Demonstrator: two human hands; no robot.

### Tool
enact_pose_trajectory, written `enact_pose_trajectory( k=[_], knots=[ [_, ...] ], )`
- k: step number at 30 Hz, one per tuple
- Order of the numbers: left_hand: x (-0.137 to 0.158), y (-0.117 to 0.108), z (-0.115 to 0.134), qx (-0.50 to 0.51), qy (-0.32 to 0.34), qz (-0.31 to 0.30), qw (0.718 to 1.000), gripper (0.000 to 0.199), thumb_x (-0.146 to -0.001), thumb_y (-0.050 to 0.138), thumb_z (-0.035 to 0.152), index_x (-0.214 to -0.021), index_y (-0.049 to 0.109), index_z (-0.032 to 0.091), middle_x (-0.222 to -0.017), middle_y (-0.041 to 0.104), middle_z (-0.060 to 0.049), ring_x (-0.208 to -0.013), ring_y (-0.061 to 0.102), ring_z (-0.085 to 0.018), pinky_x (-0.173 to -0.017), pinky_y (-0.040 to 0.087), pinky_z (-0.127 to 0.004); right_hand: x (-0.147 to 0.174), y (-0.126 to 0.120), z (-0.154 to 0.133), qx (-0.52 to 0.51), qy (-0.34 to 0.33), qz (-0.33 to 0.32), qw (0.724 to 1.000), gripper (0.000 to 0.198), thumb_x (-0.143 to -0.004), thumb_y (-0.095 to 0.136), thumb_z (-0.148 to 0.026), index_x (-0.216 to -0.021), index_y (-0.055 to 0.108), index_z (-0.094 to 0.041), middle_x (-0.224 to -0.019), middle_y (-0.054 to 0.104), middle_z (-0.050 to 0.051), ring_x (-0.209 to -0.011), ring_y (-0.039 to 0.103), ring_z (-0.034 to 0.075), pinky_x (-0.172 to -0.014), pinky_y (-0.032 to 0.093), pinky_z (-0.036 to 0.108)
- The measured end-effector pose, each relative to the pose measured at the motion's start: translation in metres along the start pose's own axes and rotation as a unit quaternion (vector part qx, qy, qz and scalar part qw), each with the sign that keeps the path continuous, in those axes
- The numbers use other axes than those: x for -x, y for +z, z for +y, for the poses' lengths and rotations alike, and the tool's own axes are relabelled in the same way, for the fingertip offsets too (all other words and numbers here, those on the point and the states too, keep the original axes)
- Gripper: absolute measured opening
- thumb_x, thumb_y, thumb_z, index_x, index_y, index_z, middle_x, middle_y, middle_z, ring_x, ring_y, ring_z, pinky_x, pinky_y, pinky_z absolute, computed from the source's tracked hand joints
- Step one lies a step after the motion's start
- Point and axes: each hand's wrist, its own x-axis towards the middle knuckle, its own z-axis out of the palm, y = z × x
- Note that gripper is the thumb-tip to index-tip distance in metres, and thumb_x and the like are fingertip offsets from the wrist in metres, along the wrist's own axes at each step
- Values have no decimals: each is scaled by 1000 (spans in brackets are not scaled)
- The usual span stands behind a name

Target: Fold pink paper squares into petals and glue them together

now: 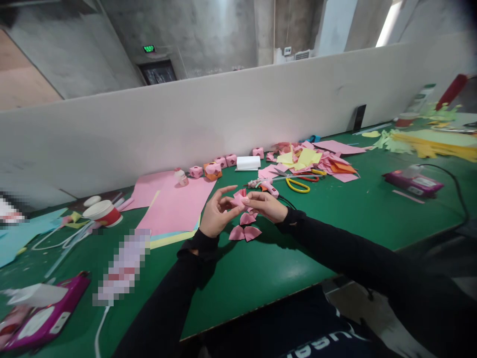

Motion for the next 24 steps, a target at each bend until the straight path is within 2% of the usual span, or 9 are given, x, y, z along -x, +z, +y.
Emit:
enact_pose_trajectory(
  k=[4, 6, 9, 16, 24],
  knots=[
    [1, 2, -1, -38, 22, -5, 999, 57, -66, 73, 27, -117, 50, 15, -74, 61, 0, -70, 61, -13, -70, 50, -27, 4, 2, -3, 80, -149, 48, 984, 32, -71, 71, -41, -93, 61, -20, -86, 62, 2, -77, 58, 13, -69, 47, 27],
    [2, 3, -2, -52, 35, -6, 998, 56, -67, 73, 27, -117, 50, 15, -75, 62, -1, -71, 61, -14, -73, 50, -28, 7, 3, -6, 138, -193, 66, 969, 33, -73, 69, -40, -98, 61, -20, -91, 63, 4, -82, 59, 16, -74, 48, 30],
    [1, 5, -2, -52, 41, -4, 998, 56, -68, 72, 26, -118, 50, 16, -76, 62, -1, -73, 62, -15, -75, 50, -30, 8, 3, -9, 193, -190, 78, 959, 30, -76, 66, -44, -94, 64, -20, -90, 65, 6, -80, 59, 17, -72, 48, 31],
    [2, 5, 1, -20, 29, 10, 999, 56, -67, 73, 26, -117, 50, 14, -74, 61, 0, -74, 62, -14, -73, 50, -29, 6, 3, -8, 169, -191, 88, 963, 31, -73, 68, -46, -88, 63, -19, -82, 64, 4, -72, 59, 15, -66, 47, 29],
    [1, 4, -2, -52, 55, 6, 997, 53, -69, 71, 24, -117, 52, 17, -75, 58, 1, -75, 60, -13, -77, 49, -30, 12, 5, -12, 283, -213, 102, 930, 32, -77, 64, -46, -95, 67, -19, -85, 67, 5, -75, 59, 16, -68, 45, 30]
  ],
)
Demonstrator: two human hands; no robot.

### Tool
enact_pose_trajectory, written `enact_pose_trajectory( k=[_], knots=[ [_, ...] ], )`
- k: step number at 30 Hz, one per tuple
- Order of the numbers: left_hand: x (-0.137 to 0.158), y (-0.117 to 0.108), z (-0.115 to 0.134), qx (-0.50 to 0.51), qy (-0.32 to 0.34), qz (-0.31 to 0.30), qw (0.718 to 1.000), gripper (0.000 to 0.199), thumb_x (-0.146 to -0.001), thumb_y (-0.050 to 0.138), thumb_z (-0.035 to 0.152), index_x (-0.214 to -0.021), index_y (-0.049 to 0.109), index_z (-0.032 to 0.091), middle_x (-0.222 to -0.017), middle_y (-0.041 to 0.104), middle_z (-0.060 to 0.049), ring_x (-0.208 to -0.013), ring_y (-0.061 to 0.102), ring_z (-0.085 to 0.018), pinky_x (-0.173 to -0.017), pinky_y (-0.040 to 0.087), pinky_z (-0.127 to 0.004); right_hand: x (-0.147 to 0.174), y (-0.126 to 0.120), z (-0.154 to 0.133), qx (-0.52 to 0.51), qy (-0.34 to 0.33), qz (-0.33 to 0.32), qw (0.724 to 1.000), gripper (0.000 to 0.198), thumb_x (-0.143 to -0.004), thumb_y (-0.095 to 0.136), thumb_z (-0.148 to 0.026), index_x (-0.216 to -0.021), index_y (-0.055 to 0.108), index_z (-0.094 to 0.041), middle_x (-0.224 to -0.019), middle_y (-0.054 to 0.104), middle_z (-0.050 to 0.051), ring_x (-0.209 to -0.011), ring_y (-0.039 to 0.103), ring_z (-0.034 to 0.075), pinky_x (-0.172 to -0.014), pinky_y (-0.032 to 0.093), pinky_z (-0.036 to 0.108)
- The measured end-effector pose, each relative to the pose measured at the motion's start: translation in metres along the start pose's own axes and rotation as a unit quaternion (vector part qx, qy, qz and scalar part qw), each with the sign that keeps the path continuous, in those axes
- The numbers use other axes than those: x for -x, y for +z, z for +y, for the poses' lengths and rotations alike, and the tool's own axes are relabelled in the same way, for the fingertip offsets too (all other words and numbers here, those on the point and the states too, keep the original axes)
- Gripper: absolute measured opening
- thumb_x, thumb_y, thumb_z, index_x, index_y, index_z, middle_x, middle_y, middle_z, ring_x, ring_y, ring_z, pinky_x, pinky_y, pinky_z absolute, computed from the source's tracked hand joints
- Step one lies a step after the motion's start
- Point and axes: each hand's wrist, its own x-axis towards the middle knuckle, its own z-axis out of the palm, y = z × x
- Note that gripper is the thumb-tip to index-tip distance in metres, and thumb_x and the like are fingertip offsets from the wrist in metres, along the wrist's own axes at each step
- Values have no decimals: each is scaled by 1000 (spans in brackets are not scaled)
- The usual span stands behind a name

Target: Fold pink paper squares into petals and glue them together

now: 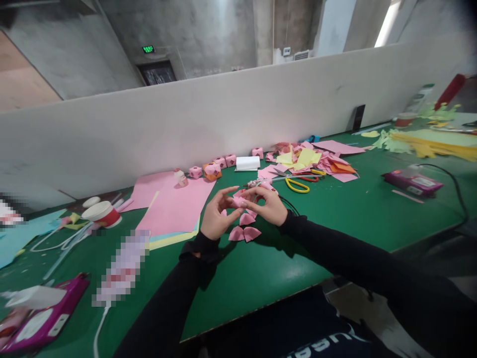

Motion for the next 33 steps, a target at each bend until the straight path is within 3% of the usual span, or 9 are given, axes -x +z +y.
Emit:
enact_pose_trajectory(
  k=[14, 20, 26, 29, 33],
  knots=[
    [2, -6, -2, -89, 44, -23, 995, 54, -71, 69, 26, -122, 52, 20, -83, 64, -2, -81, 62, -16, -82, 49, -31, -1, -1, -1, -3, 23, -30, 999, 33, -75, 64, -51, -80, 66, -19, -84, 66, 5, -76, 59, 17, -66, 46, 29],
    [1, -9, -3, -114, 32, -44, 992, 59, -70, 69, 26, -126, 49, 19, -82, 64, -2, -80, 62, -16, -81, 49, -31, -4, -4, 4, 37, -6, -54, 998, 28, -78, 63, -47, -76, 64, -19, -77, 67, 4, -73, 59, 17, -65, 44, 30],
    [1, -12, 0, -108, 1, -92, 990, 69, -69, 71, 27, -132, 43, 20, -78, 65, -2, -78, 64, -16, -78, 48, -30, -6, -10, 9, 58, -55, -121, 989, 29, -81, 60, -46, -73, 67, -18, -74, 66, 4, -71, 56, 16, -68, 43, 30],
    [0, -14, 3, -81, -20, -110, 990, 70, -68, 72, 28, -132, 43, 20, -73, 63, 0, -74, 63, -15, -71, 48, -27, -7, -10, 10, 15, -15, -129, 991, 35, -82, 56, -49, -74, 67, -17, -71, 64, 3, -69, 56, 15, -66, 43, 29],
    [-2, -18, 5, -38, -46, -113, 992, 72, -67, 73, 28, -131, 43, 19, -70, 61, 0, -68, 60, -14, -60, 45, -23, -11, -12, 13, -112, 111, -146, 977, 41, -78, 58, -55, -83, 68, -16, -75, 65, 3, -69, 58, 13, -64, 45, 26]
  ],
)
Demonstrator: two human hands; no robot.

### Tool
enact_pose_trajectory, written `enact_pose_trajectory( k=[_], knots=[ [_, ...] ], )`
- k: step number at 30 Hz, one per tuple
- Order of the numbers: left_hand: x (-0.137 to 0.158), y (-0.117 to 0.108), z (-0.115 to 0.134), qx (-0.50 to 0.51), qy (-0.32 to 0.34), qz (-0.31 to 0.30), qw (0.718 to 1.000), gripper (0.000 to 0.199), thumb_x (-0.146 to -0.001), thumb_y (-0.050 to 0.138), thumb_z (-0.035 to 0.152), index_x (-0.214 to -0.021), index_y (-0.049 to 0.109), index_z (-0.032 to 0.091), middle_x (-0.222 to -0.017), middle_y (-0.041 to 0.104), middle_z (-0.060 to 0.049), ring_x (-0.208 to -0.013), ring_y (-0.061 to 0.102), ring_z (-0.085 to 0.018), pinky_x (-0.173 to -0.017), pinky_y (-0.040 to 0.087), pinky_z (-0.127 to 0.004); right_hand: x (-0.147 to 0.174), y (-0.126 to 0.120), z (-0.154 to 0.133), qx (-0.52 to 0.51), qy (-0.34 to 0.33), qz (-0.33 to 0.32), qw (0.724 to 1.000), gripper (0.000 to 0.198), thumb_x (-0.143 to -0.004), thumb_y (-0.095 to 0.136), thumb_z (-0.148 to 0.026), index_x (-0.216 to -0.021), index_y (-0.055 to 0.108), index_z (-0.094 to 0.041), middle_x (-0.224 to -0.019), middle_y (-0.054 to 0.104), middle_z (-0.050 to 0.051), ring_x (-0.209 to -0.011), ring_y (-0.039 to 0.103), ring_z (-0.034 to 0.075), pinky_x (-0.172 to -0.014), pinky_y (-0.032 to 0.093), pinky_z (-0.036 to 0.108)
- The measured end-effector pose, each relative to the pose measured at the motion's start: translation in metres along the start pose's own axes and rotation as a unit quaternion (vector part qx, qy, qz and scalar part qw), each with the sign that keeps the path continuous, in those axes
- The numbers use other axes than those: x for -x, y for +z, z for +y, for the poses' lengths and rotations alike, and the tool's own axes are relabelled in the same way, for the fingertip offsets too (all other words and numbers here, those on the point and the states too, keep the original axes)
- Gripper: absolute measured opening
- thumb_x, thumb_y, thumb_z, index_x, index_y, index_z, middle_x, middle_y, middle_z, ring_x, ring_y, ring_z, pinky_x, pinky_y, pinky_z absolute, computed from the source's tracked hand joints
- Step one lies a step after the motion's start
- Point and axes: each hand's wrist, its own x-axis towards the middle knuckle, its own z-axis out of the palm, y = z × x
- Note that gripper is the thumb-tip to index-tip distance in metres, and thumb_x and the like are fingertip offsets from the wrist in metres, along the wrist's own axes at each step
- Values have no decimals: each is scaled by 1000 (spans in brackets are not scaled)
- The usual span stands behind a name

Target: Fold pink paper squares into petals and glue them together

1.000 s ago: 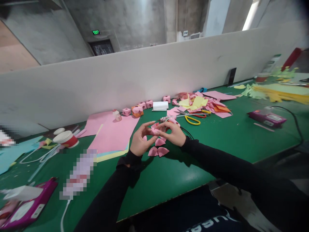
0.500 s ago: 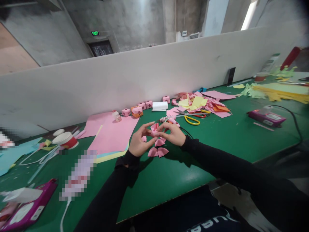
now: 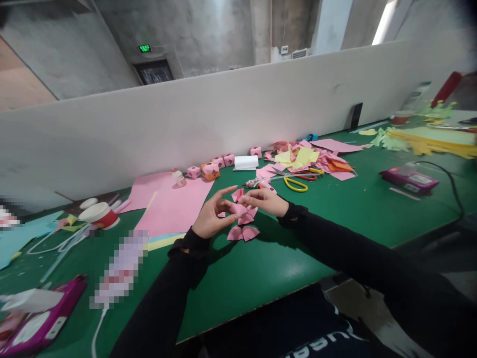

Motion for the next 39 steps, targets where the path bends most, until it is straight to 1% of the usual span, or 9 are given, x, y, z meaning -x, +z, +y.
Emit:
enact_pose_trajectory(
  k=[4, 8, 16, 22, 26, 32, 34, 37, 39],
  knots=[
    [0, -2, 1, 35, -7, -40, 999, 71, -67, 74, 26, -131, 43, 19, -69, 61, 1, -69, 60, -14, -67, 47, -26, -1, -3, 2, -87, 71, -64, 992, 40, -69, 67, -54, -73, 65, -14, -64, 58, -1, -58, 52, 9, -59, 43, 23],
    [1, -2, 5, 36, -1, -77, 996, 70, -67, 73, 23, -131, 44, 19, -69, 62, 2, -71, 62, -13, -78, 48, -30, 1, -1, 3, -126, 81, -108, 983, 36, -71, 68, -49, -69, 61, -13, -59, 53, -4, -54, 47, 6, -56, 38, 21],
    [3, 0, 10, 26, 0, -83, 996, 69, -67, 73, 22, -130, 45, 19, -71, 63, 1, -71, 62, -14, -79, 47, -32, 3, 1, 1, -128, 67, -113, 983, 34, -73, 68, -46, -69, 61, -13, -59, 52, -4, -54, 45, 6, -54, 35, 22],
    [3, 1, 9, 29, 16, -62, 998, 70, -68, 73, 23, -132, 43, 19, -71, 61, 1, -73, 61, -14, -76, 48, -30, 2, 7, 1, -199, 79, -65, 975, 40, -60, 77, -48, -67, 60, -12, -55, 51, -5, -50, 42, 5, -50, 32, 21],
    [2, 1, 7, 35, 19, -62, 997, 70, -69, 73, 23, -132, 43, 19, -69, 61, 2, -70, 60, -13, -74, 48, -29, 3, 13, 2, -217, 93, -50, 971, 44, -62, 75, -52, -59, 52, -14, -49, 43, -7, -45, 38, 4, -46, 29, 20],
    [2, 0, 7, 66, 29, -65, 995, 69, -69, 73, 22, -131, 44, 19, -70, 60, 2, -68, 59, -12, -70, 48, -27, 3, 18, 3, -269, 143, -84, 949, 46, -61, 74, -55, -63, 52, -15, -56, 50, -5, -52, 50, 7, -54, 41, 23],
    [1, 0, 8, 65, 30, -54, 996, 68, -68, 73, 22, -130, 45, 19, -69, 60, 2, -66, 59, -12, -67, 48, -25, 3, 19, 3, -241, 123, -35, 962, 42, -64, 72, -53, -66, 55, -15, -56, 51, -5, -52, 50, 8, -55, 42, 24],
    [0, 1, 6, 49, 18, -17, 998, 66, -67, 74, 23, -128, 47, 18, -70, 61, 2, -67, 60, -12, -66, 48, -25, 4, 18, 2, -92, 3, 114, 989, 30, -72, 70, -45, -72, 63, -16, -66, 59, -1, -59, 53, 10, -59, 43, 25],
    [-1, 2, 4, 44, 10, 20, 999, 65, -67, 74, 24, -126, 48, 18, -70, 61, 2, -67, 60, -12, -68, 49, -26, 6, 17, -2, 42, -92, 201, 974, 22, -77, 66, -39, -76, 67, -18, -77, 66, 3, -72, 58, 14, -65, 45, 28]
  ],
)
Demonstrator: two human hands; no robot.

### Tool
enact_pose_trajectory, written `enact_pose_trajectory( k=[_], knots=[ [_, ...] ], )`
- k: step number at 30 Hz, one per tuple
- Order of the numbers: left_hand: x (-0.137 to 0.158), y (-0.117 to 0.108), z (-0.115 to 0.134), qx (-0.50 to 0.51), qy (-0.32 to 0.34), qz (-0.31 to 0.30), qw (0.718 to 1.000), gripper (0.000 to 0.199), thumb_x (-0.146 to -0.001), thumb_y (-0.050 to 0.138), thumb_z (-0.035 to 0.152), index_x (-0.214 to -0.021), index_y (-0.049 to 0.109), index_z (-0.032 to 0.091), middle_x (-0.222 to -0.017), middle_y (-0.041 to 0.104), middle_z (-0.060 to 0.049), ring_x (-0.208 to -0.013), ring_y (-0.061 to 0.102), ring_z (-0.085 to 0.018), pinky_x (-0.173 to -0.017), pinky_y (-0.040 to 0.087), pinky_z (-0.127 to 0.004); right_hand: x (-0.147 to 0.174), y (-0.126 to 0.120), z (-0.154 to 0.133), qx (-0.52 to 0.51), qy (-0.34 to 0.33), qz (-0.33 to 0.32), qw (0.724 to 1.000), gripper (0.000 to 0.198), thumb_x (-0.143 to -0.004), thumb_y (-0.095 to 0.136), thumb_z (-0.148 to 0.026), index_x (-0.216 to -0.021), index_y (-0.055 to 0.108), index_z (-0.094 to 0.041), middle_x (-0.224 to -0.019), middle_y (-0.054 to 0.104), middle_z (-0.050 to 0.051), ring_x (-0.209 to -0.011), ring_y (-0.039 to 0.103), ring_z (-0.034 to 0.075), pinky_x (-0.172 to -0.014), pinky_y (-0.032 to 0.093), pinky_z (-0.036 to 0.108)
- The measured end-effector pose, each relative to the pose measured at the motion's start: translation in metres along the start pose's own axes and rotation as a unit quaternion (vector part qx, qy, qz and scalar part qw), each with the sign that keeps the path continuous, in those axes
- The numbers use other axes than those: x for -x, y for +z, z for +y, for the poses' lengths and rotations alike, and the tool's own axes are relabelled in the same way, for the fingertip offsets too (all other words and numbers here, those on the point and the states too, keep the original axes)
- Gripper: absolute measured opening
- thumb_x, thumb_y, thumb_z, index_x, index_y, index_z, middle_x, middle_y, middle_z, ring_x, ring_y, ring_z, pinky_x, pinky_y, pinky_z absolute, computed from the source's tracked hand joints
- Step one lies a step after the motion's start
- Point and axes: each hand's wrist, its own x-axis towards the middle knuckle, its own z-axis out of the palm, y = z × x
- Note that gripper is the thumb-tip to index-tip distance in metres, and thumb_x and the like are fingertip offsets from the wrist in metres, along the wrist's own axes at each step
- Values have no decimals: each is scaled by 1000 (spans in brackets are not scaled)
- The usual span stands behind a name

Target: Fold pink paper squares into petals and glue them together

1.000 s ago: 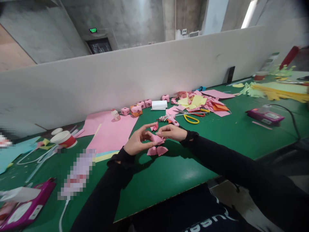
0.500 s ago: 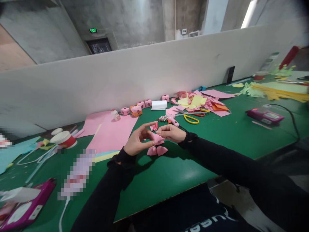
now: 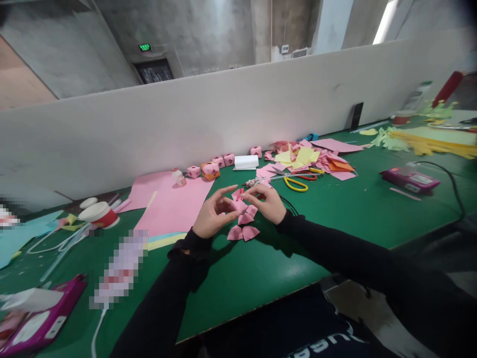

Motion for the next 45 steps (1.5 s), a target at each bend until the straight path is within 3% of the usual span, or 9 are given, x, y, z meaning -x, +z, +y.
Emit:
enact_pose_trajectory(
  k=[2, 5, 11, 15, 17, 29, 34, 38, 45],
  knots=[
    [-1, 1, -3, 4, -4, 31, 999, 66, -66, 74, 25, -126, 47, 17, -70, 61, 2, -68, 61, -13, -69, 50, -27, 2, -1, -4, 77, -88, 29, 993, 17, -82, 62, -34, -79, 70, -20, -83, 68, 5, -81, 60, 17, -71, 46, 30],
    [-1, 3, -5, 13, -10, 50, 999, 69, -66, 74, 26, -128, 44, 17, -72, 60, 2, -71, 63, -15, -71, 51, -30, 6, 1, -7, 133, -134, 15, 982, 16, -83, 61, -32, -84, 73, -22, -86, 69, 6, -85, 61, 18, -76, 46, 32],
    [1, 2, -3, -39, -12, 28, 999, 71, -67, 72, 28, -131, 42, 18, -75, 62, 0, -74, 64, -16, -71, 51, -30, 3, 3, -2, 71, -9, -62, 995, 25, -75, 67, -42, -78, 70, -17, -77, 69, 5, -72, 61, 16, -66, 46, 29],
    [1, 0, -4, -68, -15, -13, 997, 68, -68, 72, 29, -130, 44, 19, -75, 62, -2, -76, 63, -17, -69, 50, -28, -3, -3, 3, -10, 65, -167, 984, 31, -73, 67, -46, -70, 65, -15, -66, 65, 2, -61, 57, 13, -59, 43, 26],
    [0, -1, -5, -72, -24, -27, 997, 65, -68, 72, 29, -127, 46, 18, -76, 62, -2, -76, 63, -17, -67, 49, -27, -4, -5, 4, -33, 83, -178, 980, 33, -72, 68, -47, -68, 62, -15, -63, 62, 1, -58, 54, 11, -56, 41, 25],
    [-4, -2, -10, 63, -30, 38, 997, 66, -65, 74, 26, -125, 47, 17, -76, 58, 2, -68, 56, -10, -65, 48, -24, 5, 13, 4, -199, 206, -105, 952, 42, -62, 73, -52, -69, 58, -14, -62, 54, -3, -53, 44, 6, -52, 33, 22],
    [-7, -7, -19, 139, -65, 46, 987, 70, -62, 76, 26, -126, 48, 20, -79, 61, 1, -68, 59, -11, -61, 47, -23, 7, 15, -1, -183, 187, -121, 958, 41, -62, 73, -52, -70, 58, -14, -65, 58, -2, -56, 49, 8, -53, 37, 22],
    [-8, -2, -22, 205, -109, 90, 969, 68, -58, 78, 21, -121, 52, 19, -82, 62, 0, -65, 60, -10, -59, 46, -22, 7, 16, 0, -176, 158, -99, 967, 41, -63, 72, -53, -74, 60, -15, -69, 61, 0, -55, 49, 8, -51, 38, 21],
    [-6, 11, -18, 304, -112, 117, 939, 61, -59, 78, 19, -115, 55, 19, -75, 61, 3, -66, 59, -8, -70, 48, -23, 9, 19, 8, -160, 107, -58, 980, 37, -68, 70, -50, -79, 62, -16, -77, 65, 2, -69, 58, 12, -64, 45, 25]
  ],
)
